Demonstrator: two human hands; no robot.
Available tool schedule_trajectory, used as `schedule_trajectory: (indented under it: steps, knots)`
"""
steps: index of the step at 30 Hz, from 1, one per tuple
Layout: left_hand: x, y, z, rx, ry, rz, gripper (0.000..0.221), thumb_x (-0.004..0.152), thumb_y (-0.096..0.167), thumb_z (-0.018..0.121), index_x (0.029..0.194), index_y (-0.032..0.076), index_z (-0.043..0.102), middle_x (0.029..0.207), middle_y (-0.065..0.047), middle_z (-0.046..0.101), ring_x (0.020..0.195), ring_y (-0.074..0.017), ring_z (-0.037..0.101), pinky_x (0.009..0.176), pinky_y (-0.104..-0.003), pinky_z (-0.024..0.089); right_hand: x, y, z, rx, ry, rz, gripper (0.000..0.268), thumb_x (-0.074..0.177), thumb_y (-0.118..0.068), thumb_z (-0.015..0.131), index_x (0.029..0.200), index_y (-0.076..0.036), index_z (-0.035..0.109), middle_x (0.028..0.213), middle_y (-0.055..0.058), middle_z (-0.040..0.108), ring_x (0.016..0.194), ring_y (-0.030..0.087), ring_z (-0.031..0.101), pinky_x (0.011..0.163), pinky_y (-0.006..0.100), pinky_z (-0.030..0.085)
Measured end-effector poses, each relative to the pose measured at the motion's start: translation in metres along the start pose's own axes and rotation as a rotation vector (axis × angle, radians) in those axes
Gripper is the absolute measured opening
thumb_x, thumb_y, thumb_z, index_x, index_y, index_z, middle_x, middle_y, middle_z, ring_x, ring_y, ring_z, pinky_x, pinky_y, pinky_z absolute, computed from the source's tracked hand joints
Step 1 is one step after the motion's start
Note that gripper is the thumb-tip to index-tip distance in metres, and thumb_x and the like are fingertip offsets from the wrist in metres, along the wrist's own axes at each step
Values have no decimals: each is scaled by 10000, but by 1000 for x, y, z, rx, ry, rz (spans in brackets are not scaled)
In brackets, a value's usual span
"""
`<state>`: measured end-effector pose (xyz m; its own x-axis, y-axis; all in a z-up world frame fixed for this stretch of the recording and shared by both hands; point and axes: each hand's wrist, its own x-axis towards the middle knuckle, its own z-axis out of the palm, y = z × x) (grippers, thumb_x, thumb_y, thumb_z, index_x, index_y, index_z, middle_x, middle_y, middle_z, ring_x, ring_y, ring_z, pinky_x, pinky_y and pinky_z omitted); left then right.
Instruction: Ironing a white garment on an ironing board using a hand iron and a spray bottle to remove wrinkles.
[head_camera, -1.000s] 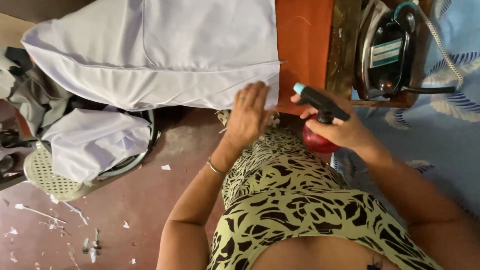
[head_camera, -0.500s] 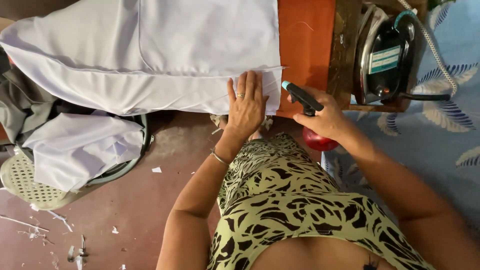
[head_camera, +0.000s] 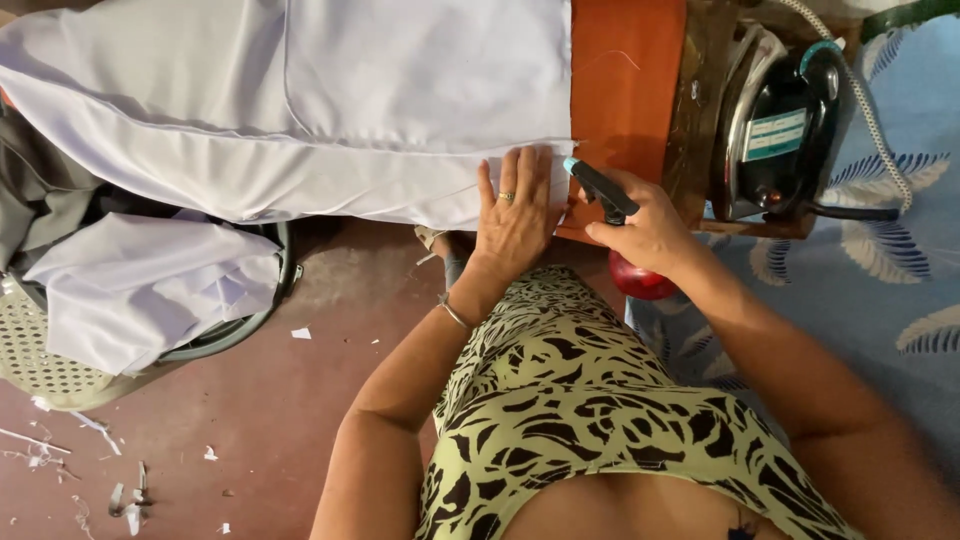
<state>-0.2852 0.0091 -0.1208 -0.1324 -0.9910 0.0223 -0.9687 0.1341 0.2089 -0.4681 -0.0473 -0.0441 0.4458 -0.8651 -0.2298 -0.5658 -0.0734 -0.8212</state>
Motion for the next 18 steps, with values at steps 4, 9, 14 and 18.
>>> schedule_trajectory:
  steps: [4,9,14,18]
  knots:
    - [1,4,-11,-13,-104,-22,765,1062,576,446,1606,57,308,1617,-212,272,1521,-426,181,1209,-673,134,3,11,1,-44,-3,18,463,697,-39,772,1153,-93,717,863,127,638,921,279,671,813,447,511]
    - [1,5,-33,-52,-223,-64,852,1048,691,376,1664,127,210,1715,-192,69,1541,-502,-41,1198,-721,77,5,20,6,-87,-11,53,478,667,-67,785,1139,-71,712,924,172,676,991,359,687,853,476,514]
    - [1,6,-31,-33,-237,-67,892,1028,698,461,1674,155,172,1722,-173,36,1539,-527,-39,1203,-717,102,7,13,7,-107,-7,84,386,682,-70,768,1064,-93,721,899,134,696,964,315,690,854,450,518]
    - [1,5,-27,-16,-256,-70,892,1035,717,431,1683,171,154,1730,-146,1,1543,-512,-62,1214,-709,107,8,18,10,-142,-17,131,338,685,-73,756,1019,-106,714,866,96,707,924,294,691,845,432,524]
